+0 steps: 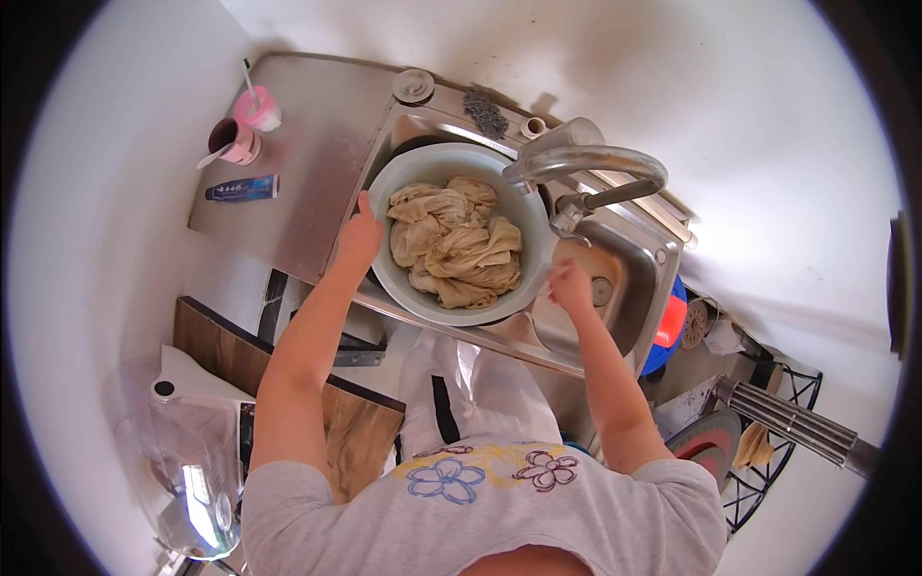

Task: The person washes clothes by hand in a basin placed in a kitchen sink. They repeatedly submerge, scrub, and wring out the fabric under running water. After washing, the person drains the basin and carries the wet clothes to another room.

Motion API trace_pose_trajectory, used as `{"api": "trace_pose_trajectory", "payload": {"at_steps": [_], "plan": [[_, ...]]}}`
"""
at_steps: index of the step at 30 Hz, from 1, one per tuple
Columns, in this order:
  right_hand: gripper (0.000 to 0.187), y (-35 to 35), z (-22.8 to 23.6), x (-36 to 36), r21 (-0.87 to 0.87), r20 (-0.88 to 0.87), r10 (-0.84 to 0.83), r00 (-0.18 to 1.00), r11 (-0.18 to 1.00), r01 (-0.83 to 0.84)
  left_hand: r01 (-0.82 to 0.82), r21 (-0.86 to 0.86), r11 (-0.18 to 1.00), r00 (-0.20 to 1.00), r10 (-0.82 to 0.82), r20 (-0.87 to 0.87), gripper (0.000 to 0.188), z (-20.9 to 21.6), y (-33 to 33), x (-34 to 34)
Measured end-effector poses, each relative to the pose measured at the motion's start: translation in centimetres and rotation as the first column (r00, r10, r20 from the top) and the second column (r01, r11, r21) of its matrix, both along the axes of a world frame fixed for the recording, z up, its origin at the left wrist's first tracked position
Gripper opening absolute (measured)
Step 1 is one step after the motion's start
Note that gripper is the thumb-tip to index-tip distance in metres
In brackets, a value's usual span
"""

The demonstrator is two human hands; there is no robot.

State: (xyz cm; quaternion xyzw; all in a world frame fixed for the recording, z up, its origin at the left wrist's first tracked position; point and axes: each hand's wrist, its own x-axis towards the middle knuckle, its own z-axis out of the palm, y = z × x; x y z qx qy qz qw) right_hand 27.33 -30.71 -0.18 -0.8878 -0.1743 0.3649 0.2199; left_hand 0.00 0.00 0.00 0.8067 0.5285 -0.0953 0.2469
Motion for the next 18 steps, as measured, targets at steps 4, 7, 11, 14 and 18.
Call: {"api": "trace_pose_trajectory", "payload": {"at_steps": [4,7,11,14,18], "plan": [[0.029,3.3,6.2,0.7,0.669,0.101,-0.334,0.937,0.72,0.184,0.007,0.064,0.998,1.0,-0.009,0.03,0.068,-0.6,0.5,1.0],[0.021,3.9,7.7,1.2,0.615,0.032,-0.286,0.958,0.761,0.207,0.006,0.089,0.996,1.0,-0.008,0.021,0.067,-0.8,0.4,1.0],[0.026,3.9,6.8,0.8,0.564,0.09,-0.332,0.939,0.794,0.227,0.052,0.148,0.988,0.998,-0.049,-0.026,0.067,-2.0,-0.2,-0.3],[0.026,3.5,5.8,-0.9,0.545,0.157,-0.298,0.942,0.821,0.168,-0.016,0.112,0.994,1.0,0.014,0.019,0.065,-1.5,-0.5,-0.4],[0.024,3.6,5.4,-1.9,0.538,0.17,-0.275,0.946,0.831,0.144,-0.025,0.106,0.994,0.999,0.028,-0.02,0.064,-1.3,-0.5,-0.3]]}}
